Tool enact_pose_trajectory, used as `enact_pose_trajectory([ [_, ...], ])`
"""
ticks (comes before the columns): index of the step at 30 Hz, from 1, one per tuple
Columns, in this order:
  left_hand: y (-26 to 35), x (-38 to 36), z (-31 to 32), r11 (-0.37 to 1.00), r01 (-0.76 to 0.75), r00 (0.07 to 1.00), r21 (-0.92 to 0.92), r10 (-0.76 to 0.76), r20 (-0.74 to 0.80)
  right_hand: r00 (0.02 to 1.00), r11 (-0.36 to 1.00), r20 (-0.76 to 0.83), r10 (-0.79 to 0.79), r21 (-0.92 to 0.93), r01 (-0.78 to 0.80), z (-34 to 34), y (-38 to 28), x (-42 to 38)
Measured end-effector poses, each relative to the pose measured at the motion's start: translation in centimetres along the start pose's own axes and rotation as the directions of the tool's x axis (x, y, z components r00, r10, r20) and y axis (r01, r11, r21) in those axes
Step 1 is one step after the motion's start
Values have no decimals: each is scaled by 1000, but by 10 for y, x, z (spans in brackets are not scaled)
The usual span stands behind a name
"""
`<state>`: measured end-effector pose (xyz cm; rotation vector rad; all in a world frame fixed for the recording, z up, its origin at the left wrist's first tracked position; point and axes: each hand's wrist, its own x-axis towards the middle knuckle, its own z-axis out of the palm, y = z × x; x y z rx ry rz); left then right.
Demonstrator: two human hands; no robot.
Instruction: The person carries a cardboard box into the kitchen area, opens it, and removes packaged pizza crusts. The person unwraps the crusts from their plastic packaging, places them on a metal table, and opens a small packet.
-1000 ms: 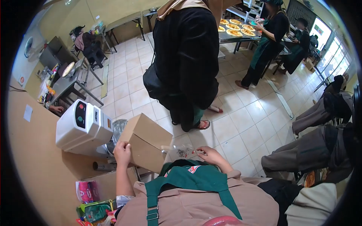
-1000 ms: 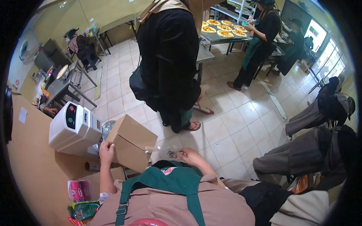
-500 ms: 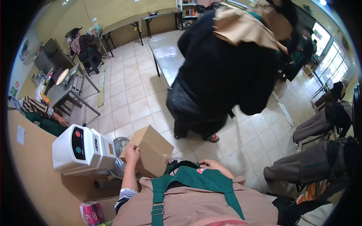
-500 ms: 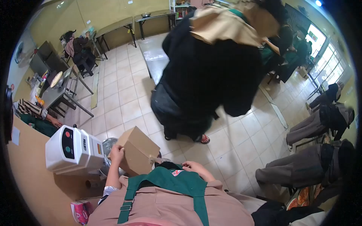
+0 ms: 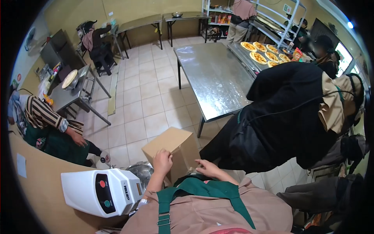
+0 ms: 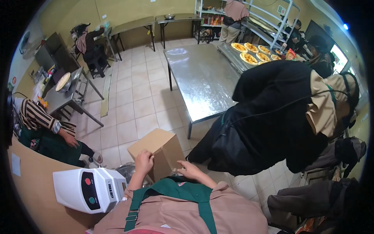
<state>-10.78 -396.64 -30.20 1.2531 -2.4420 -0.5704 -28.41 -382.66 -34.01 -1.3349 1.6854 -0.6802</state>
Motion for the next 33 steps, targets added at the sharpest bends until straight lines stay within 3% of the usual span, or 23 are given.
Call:
enact_pose_trajectory([
  [7,3,72,-9,997,-41,997,-66,37,-60,982,974,-114,153,186,-131,-17,35,43],
  [9,3,90,-12,997,-28,999,-78,26,-24,975,930,-163,153,357,-86,-22,47,53],
  [12,7,119,-18,996,-56,998,-76,55,-14,966,957,-229,124,286,-55,-43,53,73],
  [15,13,150,-21,993,-27,999,-117,31,32,953,958,-230,198,249,-139,-67,50,84],
  [20,13,200,-42,988,-55,997,-142,47,-58,944,953,-213,254,224,-205,-81,57,109],
  [22,15,220,-57,984,-71,994,-166,57,-88,930,967,-305,204,211,-143,-81,60,130],
  [26,0,263,-76,971,-84,995,-225,68,-79,933,984,-338,123,162,-71,-86,54,191],
  [28,-10,286,-83,955,-133,990,-266,115,-84,978,925,62,201,318,-210,-102,33,226],
  [29,-18,301,-84,952,-150,988,-268,132,-82,938,864,196,285,371,-340,-107,19,247],
  [30,-28,312,-87,962,-158,986,-224,143,-82,955,862,194,225,417,-288,-114,3,258],
  [32,-46,343,-94,961,-202,977,-190,185,-105,935,923,257,242,235,-304,-120,-10,298],
  [33,-56,357,-99,967,-189,980,-171,173,-102,947,928,252,200,262,-266,-119,-13,316],
])
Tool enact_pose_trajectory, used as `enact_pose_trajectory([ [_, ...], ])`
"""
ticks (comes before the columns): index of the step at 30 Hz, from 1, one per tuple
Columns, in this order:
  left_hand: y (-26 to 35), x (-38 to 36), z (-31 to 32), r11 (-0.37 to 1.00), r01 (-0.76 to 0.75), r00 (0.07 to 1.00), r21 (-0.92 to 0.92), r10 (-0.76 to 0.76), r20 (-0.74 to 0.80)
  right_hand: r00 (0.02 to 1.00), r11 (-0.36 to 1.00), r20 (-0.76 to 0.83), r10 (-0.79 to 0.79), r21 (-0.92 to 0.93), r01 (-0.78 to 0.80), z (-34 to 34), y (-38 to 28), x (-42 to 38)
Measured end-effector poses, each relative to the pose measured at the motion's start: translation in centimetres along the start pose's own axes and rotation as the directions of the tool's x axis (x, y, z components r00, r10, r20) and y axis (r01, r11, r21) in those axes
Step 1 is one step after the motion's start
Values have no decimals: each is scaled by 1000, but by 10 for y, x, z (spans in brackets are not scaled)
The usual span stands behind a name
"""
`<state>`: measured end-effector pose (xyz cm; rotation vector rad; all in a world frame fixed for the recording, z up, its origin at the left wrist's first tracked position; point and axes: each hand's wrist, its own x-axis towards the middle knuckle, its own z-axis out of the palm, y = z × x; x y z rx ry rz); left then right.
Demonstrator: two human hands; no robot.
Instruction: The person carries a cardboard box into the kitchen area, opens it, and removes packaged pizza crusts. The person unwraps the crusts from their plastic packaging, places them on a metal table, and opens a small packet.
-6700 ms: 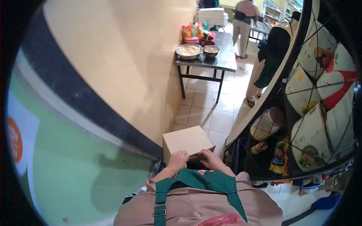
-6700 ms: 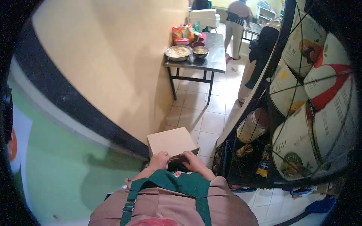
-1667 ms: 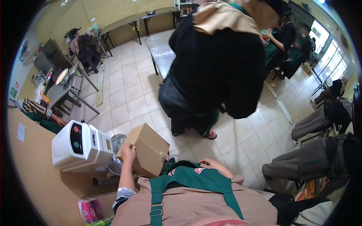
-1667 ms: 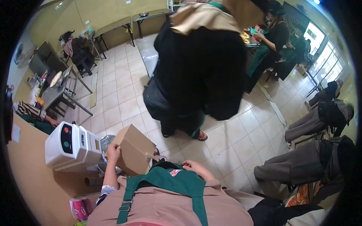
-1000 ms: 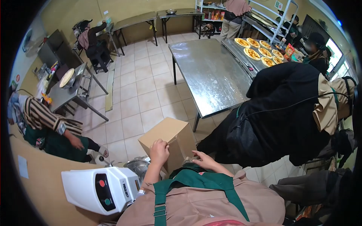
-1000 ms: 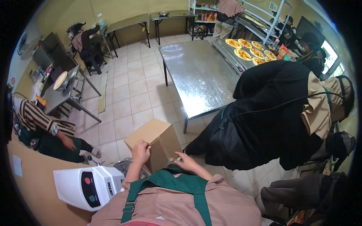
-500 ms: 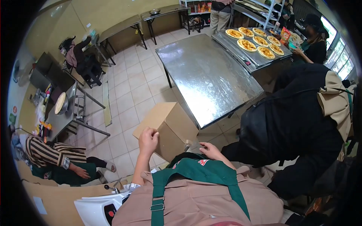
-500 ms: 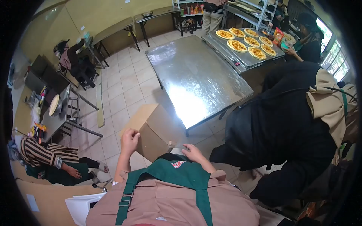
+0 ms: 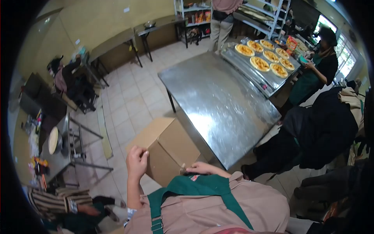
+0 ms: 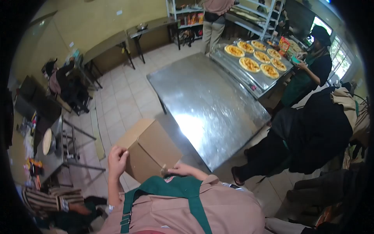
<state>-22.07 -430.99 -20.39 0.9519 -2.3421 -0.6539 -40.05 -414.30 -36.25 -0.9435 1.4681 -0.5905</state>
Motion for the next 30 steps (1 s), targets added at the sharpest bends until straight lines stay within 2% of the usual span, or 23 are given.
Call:
enact_pose_trajectory([
  [3,-25,41,-13,1000,4,1000,26,-4,-4,996,989,46,-77,134,70,-5,-8,55],
  [4,-32,54,-14,999,15,1000,39,-15,3,988,945,79,-134,310,104,-12,-25,57],
  [5,-41,67,-13,999,0,1000,32,-1,6,989,944,62,-134,311,109,-16,-27,71],
  [8,-64,105,-5,996,5,999,90,-9,42,988,804,-116,-103,575,152,-28,-44,86],
  [11,-83,146,4,990,-73,994,118,63,84,988,713,-100,-115,684,152,-53,-60,90],
  [13,-87,180,9,999,39,995,7,-39,94,991,705,-118,-66,697,130,-75,-68,98],
  [15,-90,216,17,999,24,992,-47,-18,122,947,585,-212,-241,747,316,-102,-83,99],
  [16,-90,233,22,995,28,989,-95,-14,145,925,684,-248,-287,623,379,-118,-98,95],
  [20,-72,310,48,983,-64,979,-173,95,180,897,714,-326,-298,548,436,-172,-128,100],
  [22,-64,347,58,978,-122,971,-167,152,184,839,519,-434,-329,659,545,-194,-129,103],
  [23,-63,366,65,977,-129,969,-168,160,190,835,513,-442,-327,659,550,-207,-127,104],
  [25,-66,400,85,949,-199,964,-244,235,126,677,427,-589,-442,525,736,-229,-122,102],
  [26,-64,415,98,949,-130,975,-288,175,136,656,390,-645,-393,529,754,-237,-129,97],
  [27,-67,431,115,946,-134,972,-297,183,144,651,391,-654,-384,524,757,-245,-126,99],
  [29,-79,458,154,891,-97,968,-443,187,165,542,306,-769,-340,454,837,-253,-115,106],
  [30,-81,471,174,885,-104,965,-453,200,169,514,329,-802,-304,418,847,-255,-113,108],
])
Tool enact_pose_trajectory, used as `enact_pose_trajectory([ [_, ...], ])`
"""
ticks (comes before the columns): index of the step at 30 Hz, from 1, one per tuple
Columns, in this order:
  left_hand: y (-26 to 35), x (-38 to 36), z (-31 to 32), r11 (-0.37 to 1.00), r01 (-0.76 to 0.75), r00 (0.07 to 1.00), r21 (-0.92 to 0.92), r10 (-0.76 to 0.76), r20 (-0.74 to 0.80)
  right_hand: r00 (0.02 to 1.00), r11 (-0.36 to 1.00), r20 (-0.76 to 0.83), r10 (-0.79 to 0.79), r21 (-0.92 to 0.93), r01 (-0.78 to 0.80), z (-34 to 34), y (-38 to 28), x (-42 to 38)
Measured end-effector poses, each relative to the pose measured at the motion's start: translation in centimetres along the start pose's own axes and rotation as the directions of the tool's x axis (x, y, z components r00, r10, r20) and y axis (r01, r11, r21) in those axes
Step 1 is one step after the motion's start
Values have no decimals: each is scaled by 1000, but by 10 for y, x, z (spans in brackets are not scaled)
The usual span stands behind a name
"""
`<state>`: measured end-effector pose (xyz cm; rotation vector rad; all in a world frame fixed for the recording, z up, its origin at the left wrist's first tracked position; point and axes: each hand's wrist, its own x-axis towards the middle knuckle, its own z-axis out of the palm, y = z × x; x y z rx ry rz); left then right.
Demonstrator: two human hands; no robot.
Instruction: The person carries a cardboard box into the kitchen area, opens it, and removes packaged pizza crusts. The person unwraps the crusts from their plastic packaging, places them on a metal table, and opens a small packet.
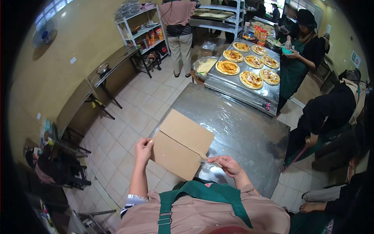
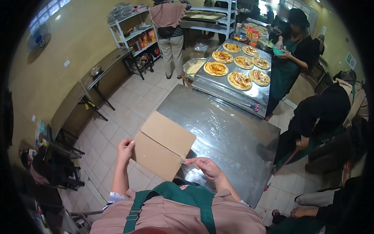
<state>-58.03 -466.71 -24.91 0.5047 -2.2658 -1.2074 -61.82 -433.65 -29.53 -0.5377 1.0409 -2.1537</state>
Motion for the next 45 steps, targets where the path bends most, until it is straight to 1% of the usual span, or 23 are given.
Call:
enact_pose_trajectory([
  [5,-66,70,63,962,261,925,-78,-226,304,949,998,-309,54,-11,-60,11,15,5],
  [9,-96,120,95,978,201,896,-48,-164,412,881,999,-472,-34,-23,27,26,36,10],
  [12,-101,144,115,975,220,877,27,-210,432,792,982,-610,-39,122,143,-2,86,-3],
  [13,-104,151,117,976,217,872,24,-204,445,684,929,-724,87,306,206,-20,115,-19],
  [14,-107,156,121,981,193,861,17,-177,477,567,837,-790,233,460,296,-35,140,-34],
  [17,-113,158,125,991,111,835,72,-132,534,569,702,-739,361,617,356,-47,203,-72],
  [18,-112,160,124,990,38,827,134,-106,551,564,700,-742,362,616,362,-47,211,-72],
  [20,-100,156,120,975,-67,852,214,-56,521,342,743,-824,452,560,367,-36,214,-69],
  [21,-89,153,118,941,-167,874,293,4,486,339,743,-826,451,558,370,-35,210,-66],
  [23,-58,141,116,942,-134,842,309,-56,536,72,935,-934,350,343,-94,-38,191,-60],
  [24,-50,134,118,930,-163,841,330,-45,540,-82,958,-996,38,60,-279,-50,191,-56],
  [25,-49,127,123,930,-159,840,331,-49,541,-161,852,-940,-301,-189,-488,-61,189,-50],
  [27,-50,120,130,889,-217,910,404,34,414,-3,466,-813,-582,-330,-821,-18,114,0],
  [29,-34,127,116,917,-125,897,380,-59,439,309,331,-638,-705,-682,-652,-21,86,39],
  [31,-63,137,115,968,126,910,-215,-27,413,515,202,-561,-648,-779,-594,4,57,94],
  [32,-76,142,114,829,211,916,-518,18,400,604,106,-551,-576,-783,-613,12,56,116],
  [33,-77,145,102,827,209,917,-521,18,398,683,8,-539,-493,-788,-615,17,55,135],
  [35,-75,146,69,565,347,888,-749,59,456,697,-99,-612,-375,-721,-686,42,45,161],
  [36,-80,144,62,570,341,891,-748,57,450,683,-217,-682,-261,-648,-730,49,43,168],
  [38,-90,139,50,368,436,880,-821,18,475,705,-262,-672,-229,-654,-709,45,41,169],
  [39,-94,138,48,366,434,882,-823,15,471,715,-308,-669,-202,-650,-695,41,38,166],
  [43,-101,137,41,185,487,856,-853,91,509,760,-134,-604,-239,-755,-642,21,15,160],
  [45,-102,136,39,152,497,851,-854,104,514,723,508,-659,-209,-704,-495,17,-15,152],
])
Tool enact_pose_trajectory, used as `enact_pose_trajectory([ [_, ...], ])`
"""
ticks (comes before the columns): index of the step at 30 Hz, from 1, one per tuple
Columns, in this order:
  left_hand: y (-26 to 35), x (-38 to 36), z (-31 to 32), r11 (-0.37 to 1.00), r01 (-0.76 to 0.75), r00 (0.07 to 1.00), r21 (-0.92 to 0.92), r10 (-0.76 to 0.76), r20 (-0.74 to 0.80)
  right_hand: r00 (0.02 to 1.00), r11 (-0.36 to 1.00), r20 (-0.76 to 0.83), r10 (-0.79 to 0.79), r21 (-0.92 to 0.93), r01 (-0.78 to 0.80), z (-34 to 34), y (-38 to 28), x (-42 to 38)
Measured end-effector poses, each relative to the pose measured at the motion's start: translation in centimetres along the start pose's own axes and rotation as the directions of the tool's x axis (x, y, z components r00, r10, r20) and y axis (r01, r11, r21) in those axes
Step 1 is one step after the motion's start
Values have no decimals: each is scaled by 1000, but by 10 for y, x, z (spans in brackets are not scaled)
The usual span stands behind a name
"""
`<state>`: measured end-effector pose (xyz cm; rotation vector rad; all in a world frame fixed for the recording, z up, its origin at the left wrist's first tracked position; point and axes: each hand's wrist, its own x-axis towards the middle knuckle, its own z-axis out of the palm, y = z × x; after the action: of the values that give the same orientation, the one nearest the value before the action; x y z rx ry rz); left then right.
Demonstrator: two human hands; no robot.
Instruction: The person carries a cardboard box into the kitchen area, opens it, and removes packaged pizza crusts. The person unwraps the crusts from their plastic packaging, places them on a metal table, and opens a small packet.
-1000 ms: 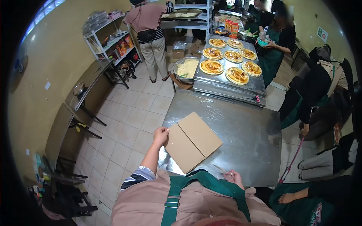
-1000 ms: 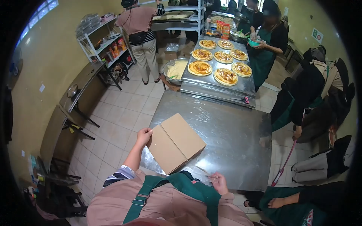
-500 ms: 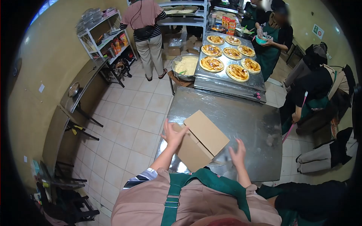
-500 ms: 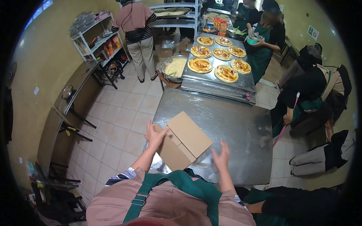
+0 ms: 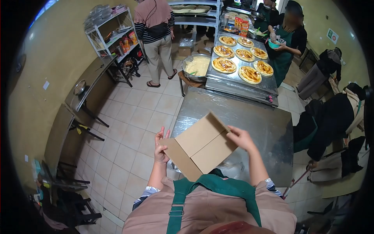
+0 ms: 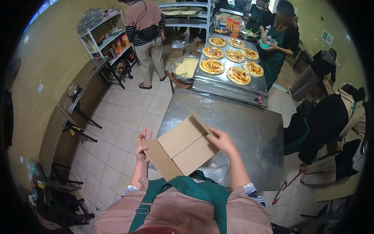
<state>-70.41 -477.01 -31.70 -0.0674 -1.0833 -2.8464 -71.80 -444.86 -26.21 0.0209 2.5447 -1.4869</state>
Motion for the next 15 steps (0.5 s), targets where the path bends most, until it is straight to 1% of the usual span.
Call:
enact_pose_trajectory([
  [2,-2,0,-5,999,4,1000,-43,-2,29,997,994,-80,23,110,-14,-21,-6,2],
  [3,-2,0,-6,999,2,1000,-42,-1,26,997,988,-76,5,155,7,-28,4,9],
  [6,-1,-2,-6,999,-2,1000,-45,3,21,999,980,-32,18,199,-11,-42,9,18],
  [7,-1,-2,-6,998,-2,1000,-62,3,15,999,978,-28,40,206,-33,-44,3,17],
  [9,-2,-1,-11,997,-9,1000,-76,10,9,999,979,-35,33,200,-26,-47,9,21],
  [11,-5,-1,-28,966,-1,1000,-257,-7,-29,998,980,-47,29,196,-20,-51,16,24],
  [12,-4,-2,-39,967,-1,999,-255,-7,-31,996,979,-64,63,199,-49,-53,19,25],
  [13,-3,-4,-53,989,25,979,-148,-54,-196,992,976,-82,96,202,-78,-56,24,25],
  [14,-3,-6,-60,997,66,931,-47,-79,-357,992,976,-84,95,204,-77,-59,30,26],
  [15,-8,-12,-65,997,68,932,-45,-80,-355,984,951,-123,127,297,-85,-61,40,27],
])
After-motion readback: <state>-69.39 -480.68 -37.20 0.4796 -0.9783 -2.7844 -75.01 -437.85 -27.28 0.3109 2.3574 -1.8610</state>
